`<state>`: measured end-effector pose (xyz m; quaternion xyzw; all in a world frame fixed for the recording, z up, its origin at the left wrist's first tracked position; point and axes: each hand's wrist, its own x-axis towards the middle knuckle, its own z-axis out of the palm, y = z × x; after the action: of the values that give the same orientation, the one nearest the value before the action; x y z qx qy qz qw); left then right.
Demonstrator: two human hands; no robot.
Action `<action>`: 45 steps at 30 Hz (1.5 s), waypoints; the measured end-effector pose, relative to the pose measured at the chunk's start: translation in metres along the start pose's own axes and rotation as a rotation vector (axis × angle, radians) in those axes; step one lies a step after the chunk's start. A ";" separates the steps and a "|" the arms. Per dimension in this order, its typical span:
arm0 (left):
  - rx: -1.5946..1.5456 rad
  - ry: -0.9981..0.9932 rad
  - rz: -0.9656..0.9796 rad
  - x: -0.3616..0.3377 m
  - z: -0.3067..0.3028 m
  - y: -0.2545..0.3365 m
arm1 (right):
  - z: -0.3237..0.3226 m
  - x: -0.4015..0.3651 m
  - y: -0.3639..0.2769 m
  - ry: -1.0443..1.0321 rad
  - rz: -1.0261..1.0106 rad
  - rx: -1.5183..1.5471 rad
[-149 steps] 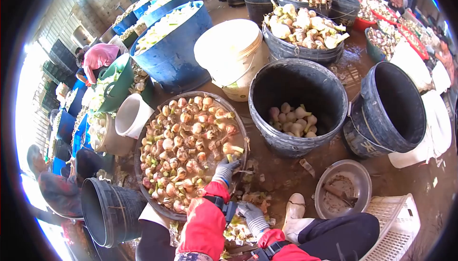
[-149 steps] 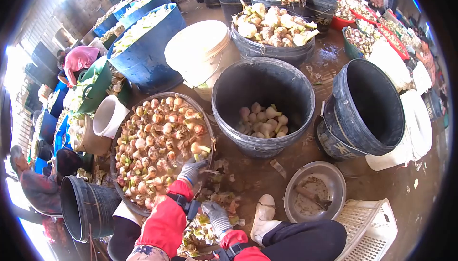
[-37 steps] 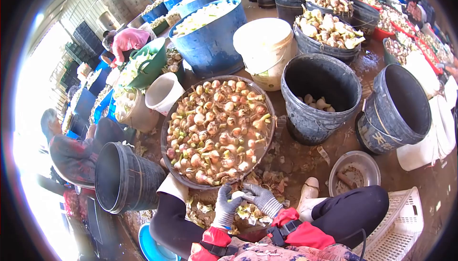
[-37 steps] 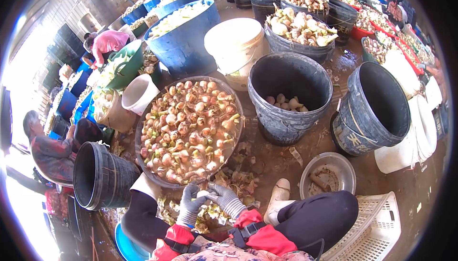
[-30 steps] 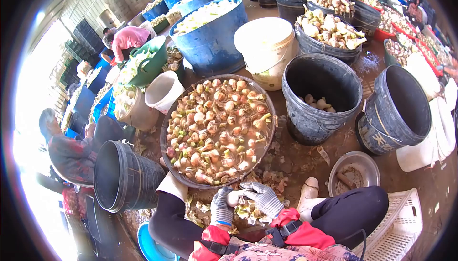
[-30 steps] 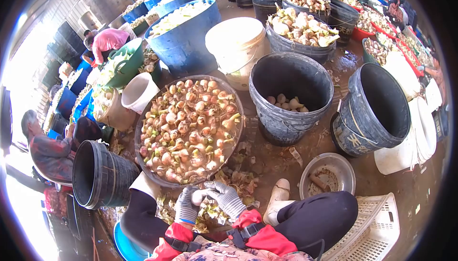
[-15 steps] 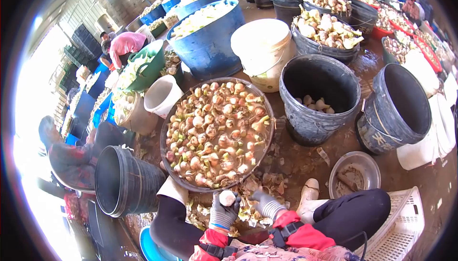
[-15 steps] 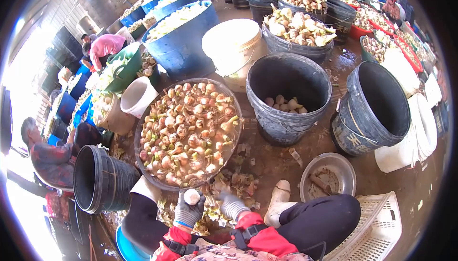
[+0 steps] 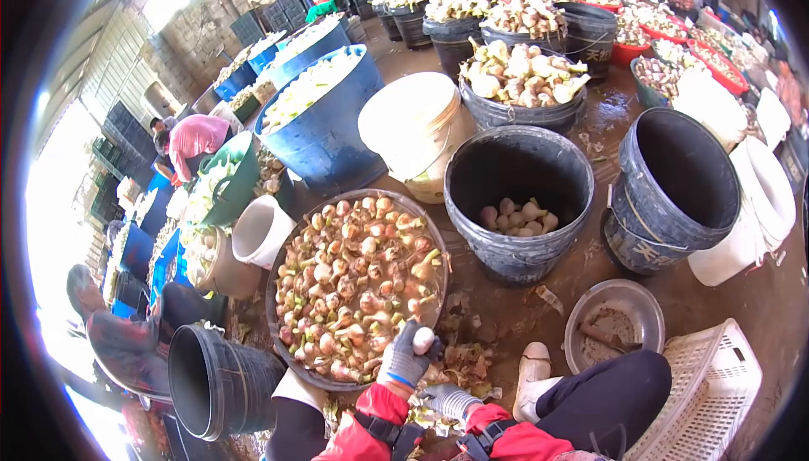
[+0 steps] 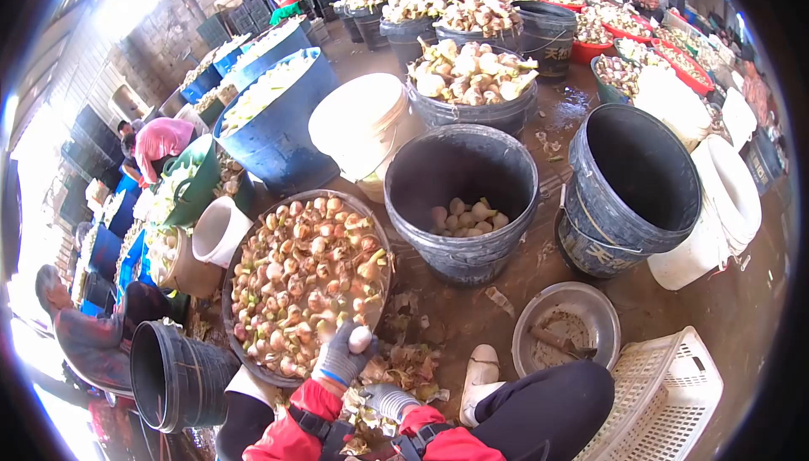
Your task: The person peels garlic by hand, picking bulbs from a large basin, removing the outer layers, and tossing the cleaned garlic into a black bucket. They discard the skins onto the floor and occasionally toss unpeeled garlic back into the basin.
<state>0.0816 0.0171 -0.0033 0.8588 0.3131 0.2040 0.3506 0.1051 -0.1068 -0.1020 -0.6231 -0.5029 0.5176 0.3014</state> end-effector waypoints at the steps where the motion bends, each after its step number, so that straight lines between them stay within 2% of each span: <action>1: 0.039 0.032 -0.010 0.018 0.004 0.003 | -0.006 -0.002 -0.006 -0.013 -0.004 0.025; 2: 0.045 0.037 0.045 0.039 0.008 0.006 | 0.009 0.008 0.013 0.050 -0.071 0.066; 3: 0.050 0.042 0.103 0.062 0.009 0.015 | 0.001 0.009 0.003 -0.003 -0.010 0.129; 5: -0.052 0.081 0.156 0.099 0.016 0.043 | -0.027 -0.010 -0.029 -0.060 0.176 0.052; 6: 0.029 0.135 0.211 0.114 0.015 0.061 | 0.046 0.050 0.063 0.009 -0.046 0.143; 7: 0.101 0.185 0.289 0.132 0.022 0.060 | 0.043 0.052 0.066 0.017 -0.042 0.143; 9: -0.070 0.049 0.292 0.160 0.019 0.099 | 0.033 0.053 0.068 0.080 -0.089 0.107; 11: -0.964 -0.035 -0.002 0.183 0.034 0.122 | 0.024 0.049 0.065 0.138 -0.135 0.074; 12: -1.202 -0.204 -0.052 0.192 0.027 0.127 | 0.020 0.046 0.062 0.164 -0.157 0.060; 13: -1.246 -0.356 -0.013 0.187 0.013 0.153 | 0.017 0.041 0.057 0.186 -0.178 0.049; 15: -1.621 -0.436 -0.235 0.194 0.005 0.135 | 0.016 0.028 0.043 0.219 -0.222 0.036; 16: -1.628 -0.462 -0.211 0.188 -0.007 0.127 | -0.002 0.020 0.018 0.108 0.065 0.144; 17: -1.584 -0.428 -0.221 0.183 -0.010 0.105 | -0.004 0.020 0.015 0.127 0.106 0.307; 19: -1.237 -0.261 -0.333 0.171 -0.011 0.042 | 0.007 0.028 0.028 0.169 0.106 0.467; 20: -0.966 -0.200 -0.472 0.162 -0.008 0.005 | 0.010 0.029 0.031 0.220 0.086 0.607; 21: -0.691 -0.140 -0.598 0.151 -0.002 -0.038 | 0.011 0.030 0.032 0.214 0.089 0.614; 23: -0.036 -0.151 -0.516 0.124 0.024 -0.140 | 0.009 0.033 0.033 0.196 0.162 0.580; 25: 0.097 -0.282 -0.561 0.111 0.028 -0.143 | 0.004 0.032 0.028 0.200 0.171 0.562; 26: 0.029 -0.167 -0.463 0.102 0.037 -0.133 | 0.005 0.033 0.029 0.201 0.193 0.603; 27: -0.071 -0.273 -0.444 0.104 0.039 -0.123 | 0.006 0.033 0.030 0.204 0.216 0.643; 29: -0.186 -0.408 -0.637 0.109 0.055 -0.139 | 0.009 0.036 0.029 0.229 0.264 0.715; 31: -0.298 -0.353 -0.586 0.100 0.056 -0.148 | 0.008 0.034 0.032 0.256 0.307 0.787; 32: -0.397 -0.291 -0.538 0.096 0.051 -0.146 | 0.003 0.035 0.030 0.336 0.296 0.843; 34: -0.501 -0.265 -0.592 0.085 0.019 -0.101 | -0.022 0.026 0.001 0.539 0.299 0.974; 35: -0.606 -0.238 -0.641 0.075 0.000 -0.078 | -0.025 0.027 0.001 0.602 0.283 0.980; 36: -0.575 -0.194 -0.499 0.061 -0.012 -0.068 | -0.031 0.024 -0.008 0.684 0.171 1.056; 37: -0.538 -0.261 -0.542 0.048 -0.025 -0.059 | -0.037 0.022 -0.018 0.765 0.056 1.129; 40: -0.682 -0.243 -0.645 -0.003 -0.037 -0.041 | -0.047 0.015 -0.040 0.652 -0.040 1.241; 43: -0.589 -0.214 -0.563 -0.050 -0.028 -0.049 | -0.035 0.010 -0.045 0.580 -0.008 1.183; 44: -0.447 -0.167 -0.490 -0.061 -0.027 -0.043 | -0.036 0.002 -0.053 0.567 0.015 1.180; 45: -0.202 -0.093 -0.273 -0.070 -0.026 -0.036 | -0.031 0.002 -0.049 0.562 0.012 1.176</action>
<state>0.0019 0.0017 -0.0213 0.7772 0.3881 0.1450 0.4737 0.1193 -0.0851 -0.0496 -0.4687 -0.0344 0.5255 0.7093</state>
